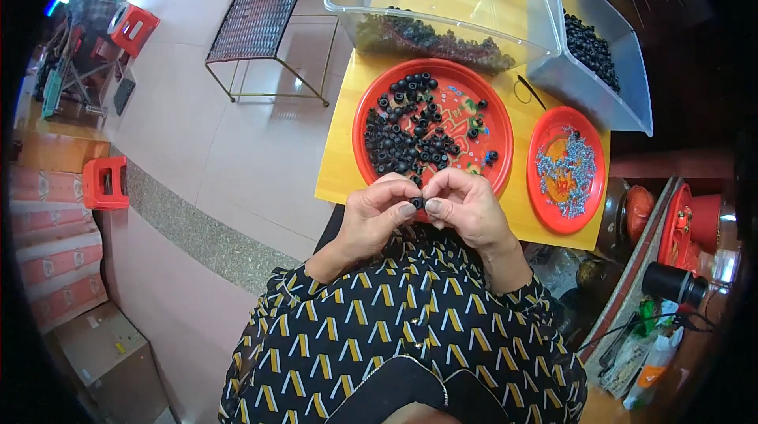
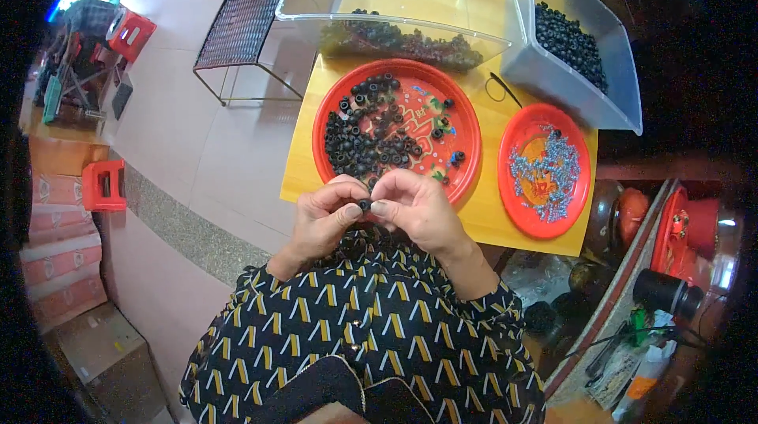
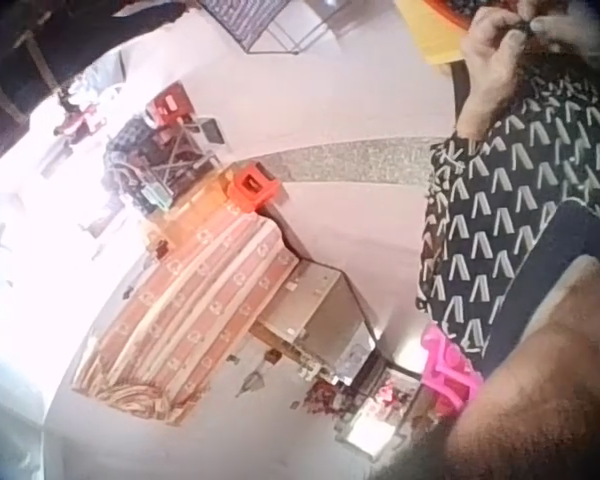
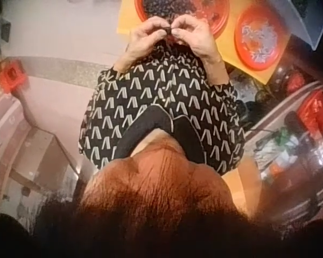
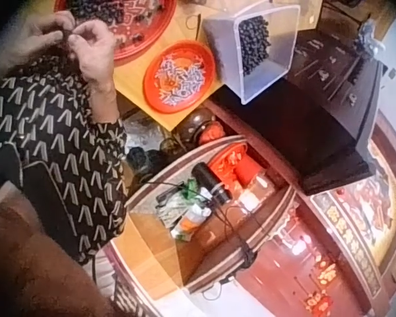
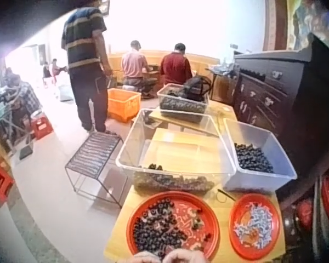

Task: The person assembles small components by picking black plastic caps and metal pins from trays and pressing the pins into the caps by hand.

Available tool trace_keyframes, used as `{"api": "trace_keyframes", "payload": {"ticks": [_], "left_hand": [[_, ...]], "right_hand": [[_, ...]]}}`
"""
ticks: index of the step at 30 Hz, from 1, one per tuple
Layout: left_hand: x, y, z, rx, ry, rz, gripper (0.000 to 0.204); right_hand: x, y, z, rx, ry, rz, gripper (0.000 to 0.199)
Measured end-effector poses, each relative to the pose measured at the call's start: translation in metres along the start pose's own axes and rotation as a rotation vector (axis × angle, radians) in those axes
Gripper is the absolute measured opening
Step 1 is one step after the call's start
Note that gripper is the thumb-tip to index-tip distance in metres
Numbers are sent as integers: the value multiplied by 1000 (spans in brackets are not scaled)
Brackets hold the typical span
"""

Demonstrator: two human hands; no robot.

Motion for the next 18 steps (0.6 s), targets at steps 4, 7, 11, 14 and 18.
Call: {"api": "trace_keyframes", "payload": {"ticks": [4, 7, 11, 14, 18], "left_hand": [[5, -5, 4, 275, 33, 322, 14], [9, -6, 3, 328, 32, 328, 14], [16, -10, 1, 358, 51, 324, 14], [20, -10, 1, 412, 54, 344, 13], [22, -11, 4, 499, 91, 369, 12]], "right_hand": [[-4, -16, 0, 149, 171, 428, 21], [-2, -22, -5, 177, 226, 458, 26], [-1, -22, -11, 102, 242, 483, 27], [-1, -23, -12, 74, 235, 448, 26], [-2, -28, -12, 29, 256, 469, 25]]}}
Point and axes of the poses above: each hand's wrist, its own z-axis towards the middle knuckle, its own x-axis out of the palm, y = z × x, the point moved 2 cm from there along z, towards the middle knuckle, and after that the axes turned 1 degree about -z, right-handed, at the moved point
